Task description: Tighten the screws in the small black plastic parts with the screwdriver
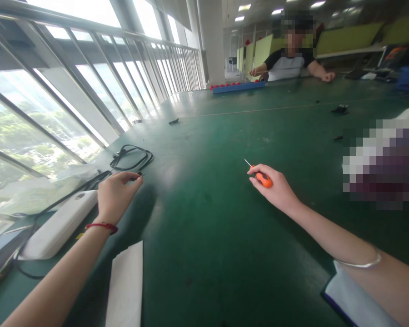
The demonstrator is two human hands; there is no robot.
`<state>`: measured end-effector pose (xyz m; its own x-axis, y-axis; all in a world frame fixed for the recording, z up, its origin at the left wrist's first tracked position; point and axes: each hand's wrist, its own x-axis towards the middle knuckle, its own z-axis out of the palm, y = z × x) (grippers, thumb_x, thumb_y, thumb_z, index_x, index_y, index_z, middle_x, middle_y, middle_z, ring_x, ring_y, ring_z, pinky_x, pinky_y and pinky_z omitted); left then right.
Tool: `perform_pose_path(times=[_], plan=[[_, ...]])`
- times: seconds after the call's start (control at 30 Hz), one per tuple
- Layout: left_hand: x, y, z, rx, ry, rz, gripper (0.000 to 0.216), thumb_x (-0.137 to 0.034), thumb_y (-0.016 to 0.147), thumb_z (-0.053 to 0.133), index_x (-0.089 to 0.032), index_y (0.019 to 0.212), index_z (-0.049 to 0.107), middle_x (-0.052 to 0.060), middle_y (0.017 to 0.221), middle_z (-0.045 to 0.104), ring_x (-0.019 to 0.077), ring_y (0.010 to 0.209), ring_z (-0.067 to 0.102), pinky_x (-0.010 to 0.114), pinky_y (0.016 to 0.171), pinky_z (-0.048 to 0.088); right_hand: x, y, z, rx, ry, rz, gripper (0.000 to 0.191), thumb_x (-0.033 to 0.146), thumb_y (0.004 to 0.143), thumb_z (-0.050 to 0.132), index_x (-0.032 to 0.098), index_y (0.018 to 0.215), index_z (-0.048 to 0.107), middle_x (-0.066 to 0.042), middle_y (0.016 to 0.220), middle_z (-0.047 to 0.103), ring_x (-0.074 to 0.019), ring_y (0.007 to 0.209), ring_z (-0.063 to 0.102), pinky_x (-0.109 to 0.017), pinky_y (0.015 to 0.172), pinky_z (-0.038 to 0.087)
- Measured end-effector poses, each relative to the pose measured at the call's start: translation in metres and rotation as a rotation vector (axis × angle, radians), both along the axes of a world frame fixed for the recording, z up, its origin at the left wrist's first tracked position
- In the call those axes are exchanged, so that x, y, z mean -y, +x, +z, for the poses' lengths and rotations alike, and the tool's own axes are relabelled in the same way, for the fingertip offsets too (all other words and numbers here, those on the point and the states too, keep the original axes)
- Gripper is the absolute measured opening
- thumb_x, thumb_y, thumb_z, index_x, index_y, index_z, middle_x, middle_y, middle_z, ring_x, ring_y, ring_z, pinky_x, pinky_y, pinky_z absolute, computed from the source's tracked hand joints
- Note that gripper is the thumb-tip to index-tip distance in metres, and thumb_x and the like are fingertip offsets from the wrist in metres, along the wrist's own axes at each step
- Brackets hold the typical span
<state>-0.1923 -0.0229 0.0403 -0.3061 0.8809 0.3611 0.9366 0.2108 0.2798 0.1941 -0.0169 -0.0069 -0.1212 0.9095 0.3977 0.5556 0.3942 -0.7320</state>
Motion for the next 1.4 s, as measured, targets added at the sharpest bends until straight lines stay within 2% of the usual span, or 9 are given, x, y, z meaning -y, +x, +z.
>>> perform_pose_path(times=[0.13, 0.27, 0.5, 0.77, 0.97, 1.07, 1.17, 1.27, 1.4], plan=[[0.012, -0.016, -0.004, -0.019, -0.077, 0.108, 0.038, -0.044, 0.075, 0.057, -0.016, 0.096, 0.073, 0.007, 0.097, 0.072, 0.0257, 0.090, 0.065, 0.028, 0.073, 0.045, 0.000, 0.001, 0.000, 0.006, 0.013, 0.000, 0.010, 0.022, 0.079, 0.057, 0.023, 0.087, 0.062, -0.002, 0.094, 0.068, -0.0198, 0.083, 0.064, -0.034, 0.078, 0.048], [0.014, -0.016, -0.010, -0.009, -0.136, 0.123, 0.041, -0.048, 0.073, 0.056, -0.018, 0.094, 0.073, 0.005, 0.079, 0.071, 0.0244, 0.077, 0.064, 0.027, 0.063, 0.042, 0.000, 0.002, 0.000, 0.016, 0.013, 0.010, 0.011, 0.023, 0.079, 0.056, 0.023, 0.088, 0.062, -0.003, 0.095, 0.068, -0.0205, 0.083, 0.064, -0.035, 0.077, 0.049], [0.014, -0.032, -0.006, 0.077, 0.018, 0.111, 0.036, -0.044, 0.072, 0.058, -0.017, 0.091, 0.073, 0.005, 0.094, 0.073, 0.0253, 0.092, 0.065, 0.028, 0.076, 0.046, 0.001, 0.001, 0.002, 0.030, -0.002, 0.008, 0.011, 0.024, 0.079, 0.056, 0.023, 0.088, 0.062, -0.003, 0.094, 0.068, -0.0202, 0.081, 0.064, -0.035, 0.076, 0.049], [0.011, -0.036, -0.007, 0.193, -0.111, 0.077, 0.043, -0.048, 0.070, 0.059, -0.016, 0.095, 0.073, 0.003, 0.076, 0.073, 0.0214, 0.078, 0.065, 0.023, 0.064, 0.044, 0.002, 0.001, 0.002, 0.067, 0.007, -0.001, 0.010, 0.028, 0.081, 0.058, 0.023, 0.088, 0.063, -0.003, 0.095, 0.069, -0.0202, 0.083, 0.065, -0.033, 0.074, 0.049], [0.011, -0.034, -0.007, 0.186, -0.113, 0.085, 0.047, -0.050, 0.071, 0.057, -0.015, 0.098, 0.073, 0.005, 0.085, 0.073, 0.0218, 0.082, 0.065, 0.024, 0.069, 0.045, 0.011, -0.006, 0.040, 0.272, 0.041, -0.025, 0.015, 0.038, 0.084, 0.058, 0.024, 0.087, 0.066, -0.001, 0.089, 0.072, -0.0203, 0.076, 0.066, -0.039, 0.081, 0.046], [0.011, -0.036, -0.007, 0.185, -0.108, 0.085, 0.046, -0.049, 0.071, 0.058, -0.015, 0.097, 0.072, 0.005, 0.084, 0.073, 0.0222, 0.082, 0.065, 0.025, 0.070, 0.046, 0.020, 0.001, 0.067, 0.426, 0.131, -0.007, 0.015, 0.041, 0.083, 0.062, 0.027, 0.086, 0.067, 0.002, 0.084, 0.073, -0.0195, 0.073, 0.066, -0.046, 0.091, 0.042], [0.011, -0.037, -0.007, 0.171, -0.106, 0.080, 0.042, -0.048, 0.071, 0.059, -0.016, 0.095, 0.072, 0.004, 0.082, 0.073, 0.0219, 0.081, 0.065, 0.024, 0.069, 0.045, 0.033, 0.023, 0.082, 0.464, 0.237, -0.028, 0.018, 0.044, 0.083, 0.061, 0.027, 0.085, 0.066, 0.001, 0.085, 0.073, -0.0191, 0.074, 0.066, -0.047, 0.098, 0.040], [0.012, -0.035, -0.006, 0.164, -0.108, 0.069, 0.038, -0.047, 0.071, 0.061, -0.017, 0.093, 0.071, 0.002, 0.079, 0.072, 0.0217, 0.081, 0.065, 0.024, 0.068, 0.045, 0.049, 0.059, 0.078, 0.489, 0.413, -0.058, 0.023, 0.049, 0.084, 0.058, 0.027, 0.088, 0.064, 0.002, 0.085, 0.074, -0.0177, 0.073, 0.067, -0.050, 0.110, 0.030], [0.013, -0.032, -0.004, 0.177, -0.098, 0.081, 0.036, -0.046, 0.071, 0.061, -0.018, 0.092, 0.071, 0.001, 0.075, 0.072, 0.0217, 0.079, 0.065, 0.025, 0.067, 0.045, 0.069, 0.111, 0.058, 0.586, 0.663, -0.179, 0.018, 0.043, 0.086, 0.056, 0.027, 0.091, 0.064, 0.000, 0.081, 0.074, -0.0173, 0.066, 0.066, -0.044, 0.109, 0.035]])
